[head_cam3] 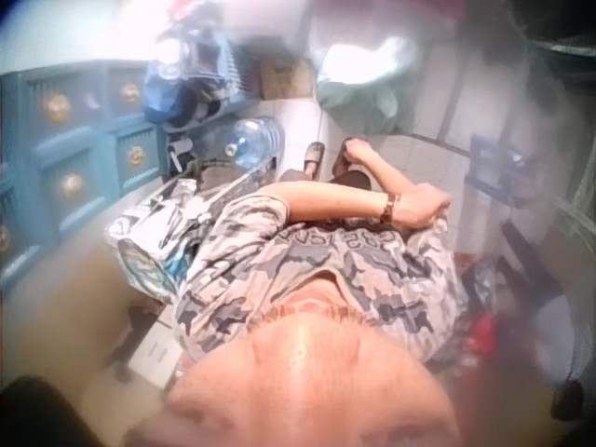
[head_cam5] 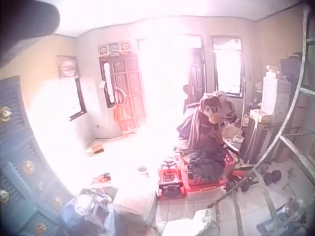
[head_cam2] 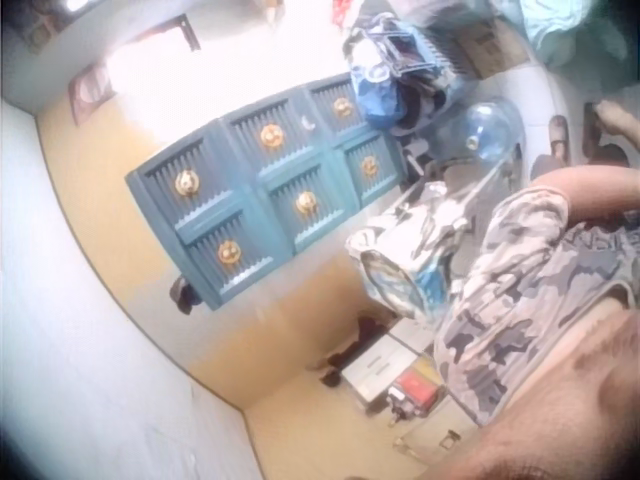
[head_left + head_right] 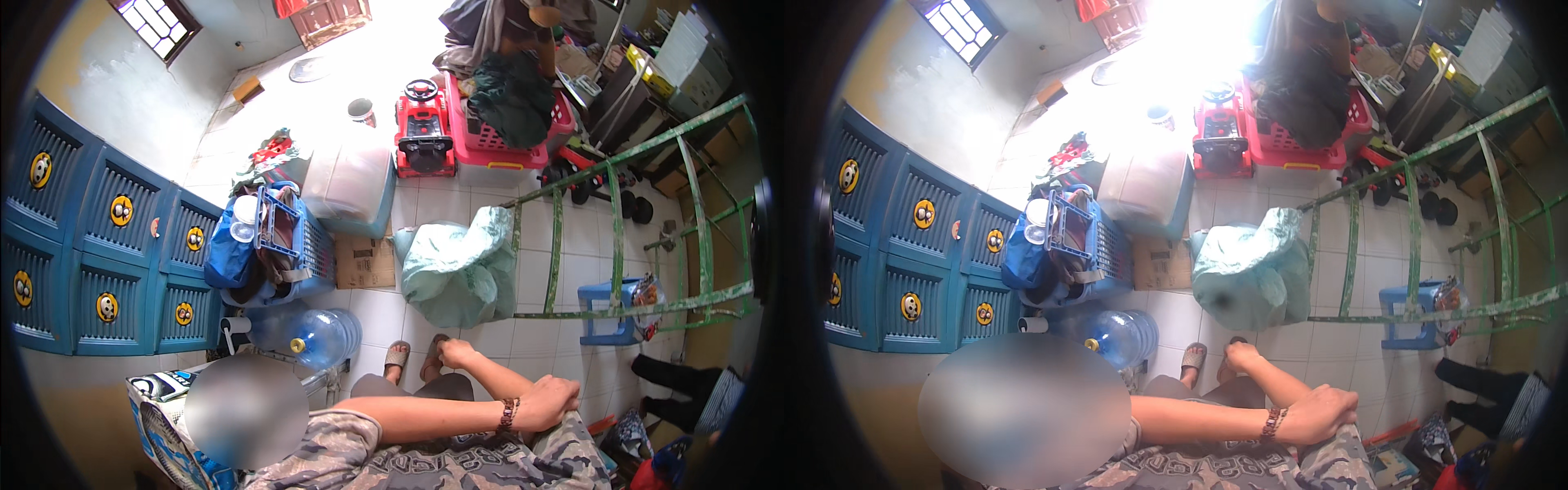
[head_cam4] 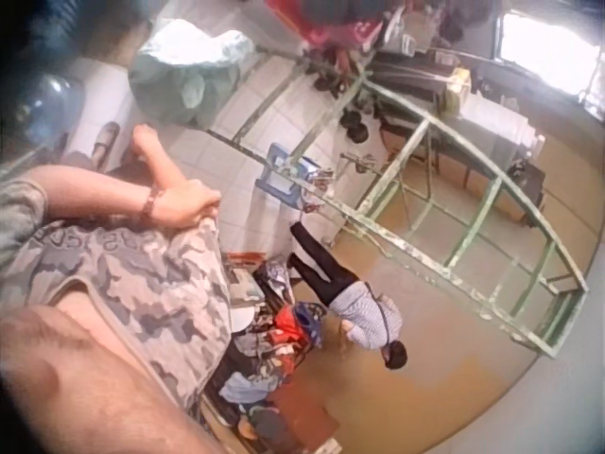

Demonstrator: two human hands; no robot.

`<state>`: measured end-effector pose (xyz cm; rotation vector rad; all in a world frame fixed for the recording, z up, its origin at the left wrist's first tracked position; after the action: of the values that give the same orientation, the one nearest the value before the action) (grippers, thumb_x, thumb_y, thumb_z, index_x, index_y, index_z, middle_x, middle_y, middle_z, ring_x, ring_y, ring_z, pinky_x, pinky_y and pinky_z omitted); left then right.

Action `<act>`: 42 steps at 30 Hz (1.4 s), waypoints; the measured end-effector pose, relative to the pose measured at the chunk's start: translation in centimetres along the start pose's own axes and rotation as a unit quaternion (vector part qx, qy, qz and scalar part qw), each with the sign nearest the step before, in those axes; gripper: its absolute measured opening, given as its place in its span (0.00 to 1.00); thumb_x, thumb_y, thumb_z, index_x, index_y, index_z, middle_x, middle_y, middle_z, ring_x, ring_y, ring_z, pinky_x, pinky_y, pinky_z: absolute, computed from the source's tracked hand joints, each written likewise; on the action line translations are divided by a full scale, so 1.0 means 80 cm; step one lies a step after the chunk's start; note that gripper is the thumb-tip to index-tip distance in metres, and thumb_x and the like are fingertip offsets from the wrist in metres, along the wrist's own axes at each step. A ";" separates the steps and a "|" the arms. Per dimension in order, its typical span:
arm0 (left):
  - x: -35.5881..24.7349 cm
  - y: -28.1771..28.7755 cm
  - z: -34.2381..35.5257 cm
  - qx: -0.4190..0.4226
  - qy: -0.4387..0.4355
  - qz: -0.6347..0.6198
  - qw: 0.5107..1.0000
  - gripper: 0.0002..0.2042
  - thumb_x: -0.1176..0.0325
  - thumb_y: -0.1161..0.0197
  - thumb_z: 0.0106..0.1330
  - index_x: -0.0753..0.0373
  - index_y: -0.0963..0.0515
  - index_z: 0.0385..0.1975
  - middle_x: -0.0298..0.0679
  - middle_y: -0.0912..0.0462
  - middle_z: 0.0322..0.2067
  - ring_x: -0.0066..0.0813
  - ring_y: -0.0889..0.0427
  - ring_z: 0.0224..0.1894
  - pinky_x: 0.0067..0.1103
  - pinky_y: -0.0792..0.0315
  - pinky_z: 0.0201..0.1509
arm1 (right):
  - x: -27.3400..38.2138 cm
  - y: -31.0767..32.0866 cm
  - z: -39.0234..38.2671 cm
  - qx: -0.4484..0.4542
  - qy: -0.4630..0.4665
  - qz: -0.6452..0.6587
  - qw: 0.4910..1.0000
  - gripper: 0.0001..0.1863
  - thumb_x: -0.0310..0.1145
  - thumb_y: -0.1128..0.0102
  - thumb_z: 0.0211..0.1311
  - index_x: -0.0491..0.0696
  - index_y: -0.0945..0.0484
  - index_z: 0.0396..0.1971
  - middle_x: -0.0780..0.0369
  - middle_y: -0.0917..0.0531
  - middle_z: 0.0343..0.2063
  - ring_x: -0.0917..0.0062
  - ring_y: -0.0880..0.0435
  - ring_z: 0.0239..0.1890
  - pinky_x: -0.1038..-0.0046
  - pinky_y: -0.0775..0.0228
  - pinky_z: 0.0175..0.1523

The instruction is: The person retrieves a green bucket and fills it with water from a large container. They then carry the bucket to a balcony area, pour some water into a paint can, and stir the paint with a wooden stick.

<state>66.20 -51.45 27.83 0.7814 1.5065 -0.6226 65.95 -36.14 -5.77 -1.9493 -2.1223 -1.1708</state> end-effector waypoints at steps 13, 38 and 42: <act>-0.039 0.033 -0.035 0.166 -0.075 -0.383 0.906 0.10 0.66 0.41 0.65 0.69 0.24 0.32 0.31 0.21 0.23 0.17 0.26 0.27 0.19 0.32 0.32 | -0.152 0.331 -0.027 -0.255 -0.050 -0.062 0.964 0.10 0.33 0.40 0.56 0.49 0.21 0.37 0.54 0.16 0.38 0.57 0.19 0.44 0.59 0.26 0.49; 0.287 0.435 -0.194 0.010 0.263 -0.139 0.955 0.23 0.48 0.39 0.65 0.65 0.19 0.42 0.40 0.15 0.35 0.27 0.19 0.42 0.23 0.27 0.47 | 0.015 0.349 -0.040 -0.541 -0.086 0.277 0.790 0.08 0.25 0.39 0.55 0.39 0.21 0.36 0.53 0.16 0.31 0.63 0.15 0.34 0.68 0.24 0.42; 0.364 0.543 -0.216 -0.090 0.322 -0.140 0.932 0.20 0.51 0.37 0.65 0.64 0.20 0.41 0.36 0.16 0.34 0.22 0.21 0.38 0.22 0.28 0.45 | 0.062 0.383 -0.018 -0.622 -0.151 0.214 0.738 0.06 0.23 0.41 0.56 0.40 0.22 0.35 0.54 0.18 0.32 0.64 0.17 0.35 0.68 0.26 0.43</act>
<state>89.08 -7.81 3.30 0.6624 2.2746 -0.4402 90.82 -34.83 12.82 -2.9212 -0.5926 -2.6163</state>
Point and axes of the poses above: each hand's wrist, its own z-axis towards the middle knuckle, its own y-axis out of the back of the hand, x = y × z, the point moved 10 cm from there along z, towards the middle knuckle
